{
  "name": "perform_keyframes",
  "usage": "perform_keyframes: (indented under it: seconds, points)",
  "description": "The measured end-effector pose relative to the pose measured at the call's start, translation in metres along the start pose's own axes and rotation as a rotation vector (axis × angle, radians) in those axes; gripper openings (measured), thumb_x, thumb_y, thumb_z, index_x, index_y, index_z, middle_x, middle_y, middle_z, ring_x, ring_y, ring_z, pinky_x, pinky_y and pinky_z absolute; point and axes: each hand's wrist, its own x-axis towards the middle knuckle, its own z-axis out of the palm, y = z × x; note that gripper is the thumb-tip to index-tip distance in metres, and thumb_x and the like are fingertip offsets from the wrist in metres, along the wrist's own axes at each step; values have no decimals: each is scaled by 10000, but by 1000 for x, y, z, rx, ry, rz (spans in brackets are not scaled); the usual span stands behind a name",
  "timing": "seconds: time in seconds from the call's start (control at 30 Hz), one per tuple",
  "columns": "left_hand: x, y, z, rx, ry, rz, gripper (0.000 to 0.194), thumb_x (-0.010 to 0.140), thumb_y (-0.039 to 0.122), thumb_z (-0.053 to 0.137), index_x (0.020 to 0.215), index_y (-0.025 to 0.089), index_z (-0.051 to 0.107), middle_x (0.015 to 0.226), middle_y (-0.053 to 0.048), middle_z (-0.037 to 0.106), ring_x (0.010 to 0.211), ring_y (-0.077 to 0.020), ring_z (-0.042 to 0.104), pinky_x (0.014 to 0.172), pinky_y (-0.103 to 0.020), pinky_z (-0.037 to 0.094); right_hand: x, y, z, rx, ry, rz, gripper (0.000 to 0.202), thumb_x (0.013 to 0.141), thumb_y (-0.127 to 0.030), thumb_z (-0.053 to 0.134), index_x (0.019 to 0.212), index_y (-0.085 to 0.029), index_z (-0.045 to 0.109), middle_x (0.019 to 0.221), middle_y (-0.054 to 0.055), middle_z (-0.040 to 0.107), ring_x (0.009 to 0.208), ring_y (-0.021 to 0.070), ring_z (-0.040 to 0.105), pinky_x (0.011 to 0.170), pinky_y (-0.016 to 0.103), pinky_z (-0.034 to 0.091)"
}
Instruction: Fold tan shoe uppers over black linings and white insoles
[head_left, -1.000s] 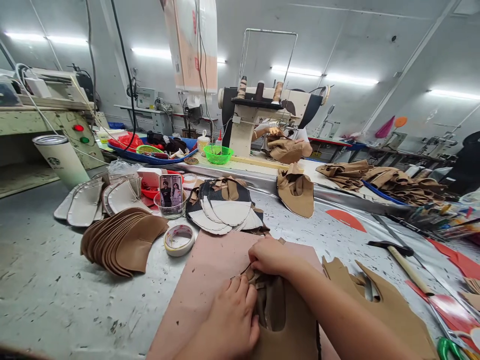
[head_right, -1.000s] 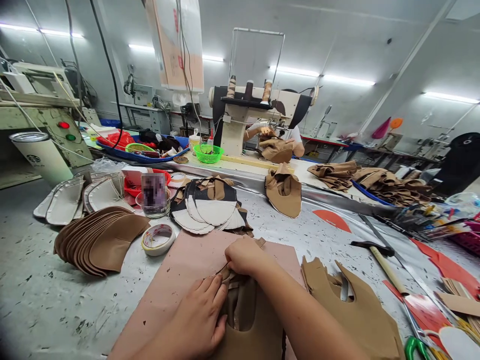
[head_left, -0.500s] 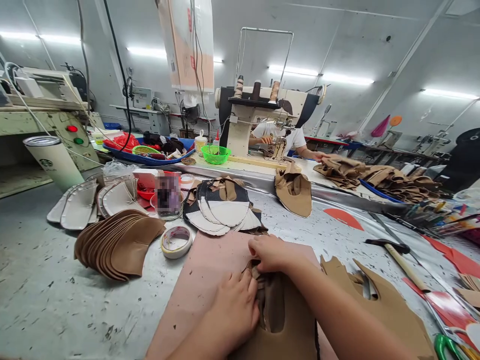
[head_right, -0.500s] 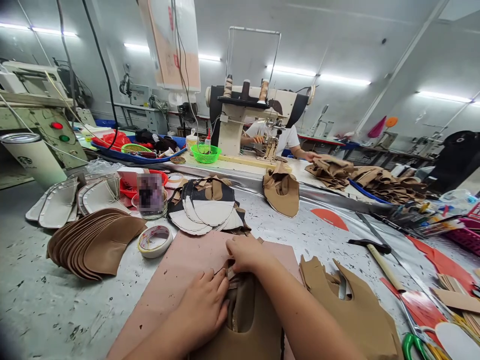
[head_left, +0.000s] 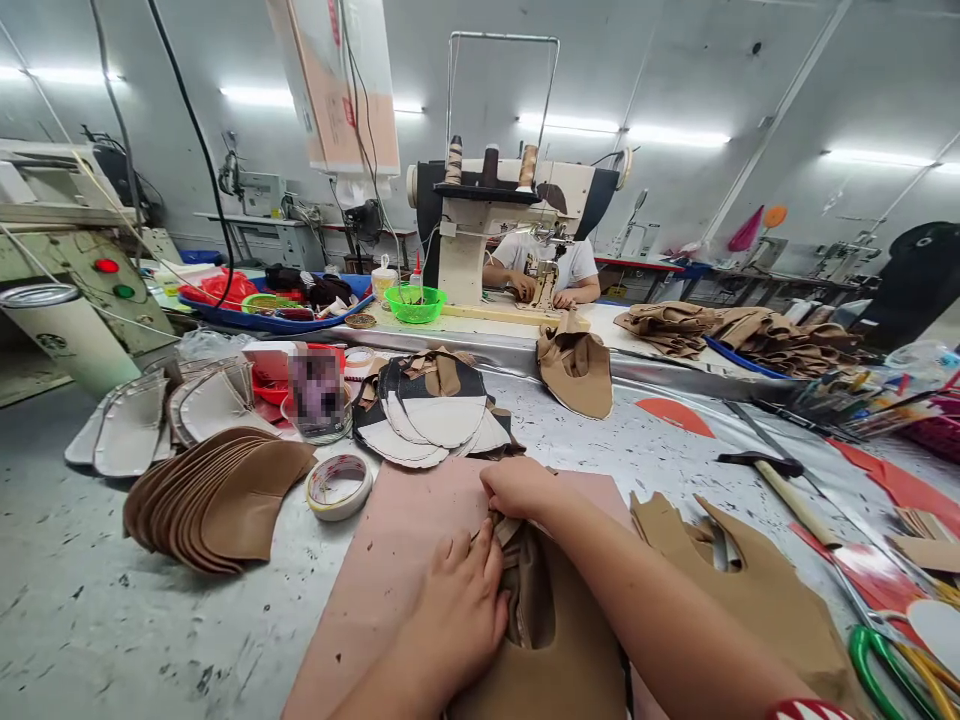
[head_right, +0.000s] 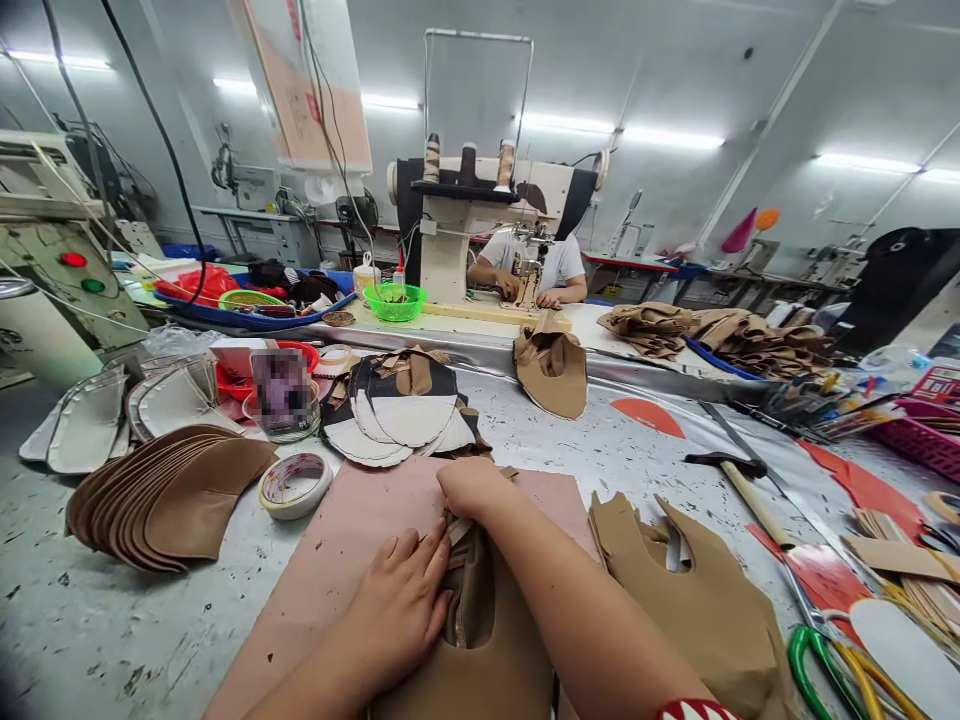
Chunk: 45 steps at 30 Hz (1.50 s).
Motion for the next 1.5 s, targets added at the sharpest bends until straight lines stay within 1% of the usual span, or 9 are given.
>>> perform_keyframes:
  seconds: [0.33, 0.53, 0.63, 0.77, 0.9, 1.0, 1.13, 1.3, 1.5]
  points:
    - [4, 2, -10, -73, -48, -28, 399, 795, 288, 453, 1153, 151, 564, 1363, -107, 464, 1097, -324, 461, 926, -483, 373, 2, 3, 6, 37, -3, -16, 274, 743, -270, 623, 995, -163, 646, 980, 110, 695, 898, 258, 635, 669, 296, 456]
    - [1, -2, -2, -147, -115, -54, 556, 804, 279, 415, 1336, 121, 397, 1484, -107, 255, 1368, -269, 180, 1100, -480, 154, 0, -2, 6, 80, 40, -3, 206, 739, -174, 603, 935, -166, 664, 945, 110, 698, 885, 247, 633, 690, 294, 446]
    - [3, -2, -6, -180, -126, -42, 553, 780, 274, 429, 1309, 114, 424, 1486, -125, 240, 1367, -260, 190, 1106, -467, 143, -15, 6, 6, 154, 109, 13, 219, 765, -236, 592, 974, -193, 639, 1012, 78, 670, 921, 214, 611, 729, 269, 436]
    - [8, -3, -7, -331, -25, -60, 420, 730, 265, 479, 1124, 142, 561, 1376, -157, 440, 1283, -317, 342, 1079, -515, 154, -59, 21, 12, 262, 314, 159, 287, 838, -323, 504, 1085, -190, 566, 1129, 87, 595, 1024, 219, 549, 805, 282, 405]
    - [12, -21, 5, -805, 149, -142, 348, 700, 268, 490, 1033, 203, 566, 1212, -123, 573, 1180, -317, 444, 1033, -510, 241, -100, 21, 36, 304, 223, 239, 529, 772, -233, 567, 1287, -255, 450, 1074, 83, 624, 951, 264, 588, 749, 315, 410]
    - [15, -39, 17, -993, 238, -202, 410, 834, 340, 284, 1203, 201, 396, 1274, -130, 494, 1203, -249, 442, 989, -432, 349, -110, 15, 63, 239, 224, 139, 699, 775, -79, 452, 1393, -361, 289, 1027, 49, 627, 887, 216, 611, 719, 283, 415]
    - [16, -46, 21, -1247, 320, -242, 411, 875, 403, 248, 1219, 198, 341, 1350, -143, 392, 1245, -234, 403, 1012, -409, 327, -110, 12, 81, 168, 295, 42, 684, 740, 3, 382, 1311, -369, 433, 1003, 33, 608, 850, 191, 603, 697, 260, 422]
    - [13, -43, 15, -1408, 371, -341, 475, 815, 545, 415, 1164, 224, 431, 1307, -131, 444, 1226, -275, 416, 1007, -436, 329, -119, 7, 52, 182, 249, -21, 535, 732, -3, 428, 1206, -220, 550, 1053, 82, 617, 929, 218, 586, 769, 284, 436]
    - [20, -58, 33, -1279, 440, -387, 535, 813, 603, 344, 1164, 206, 417, 1285, -144, 474, 1140, -272, 510, 971, -448, 388, -111, 34, -13, 32, 441, 76, 442, 787, -27, 385, 1104, -243, 604, 1031, 50, 631, 909, 199, 586, 764, 266, 429]
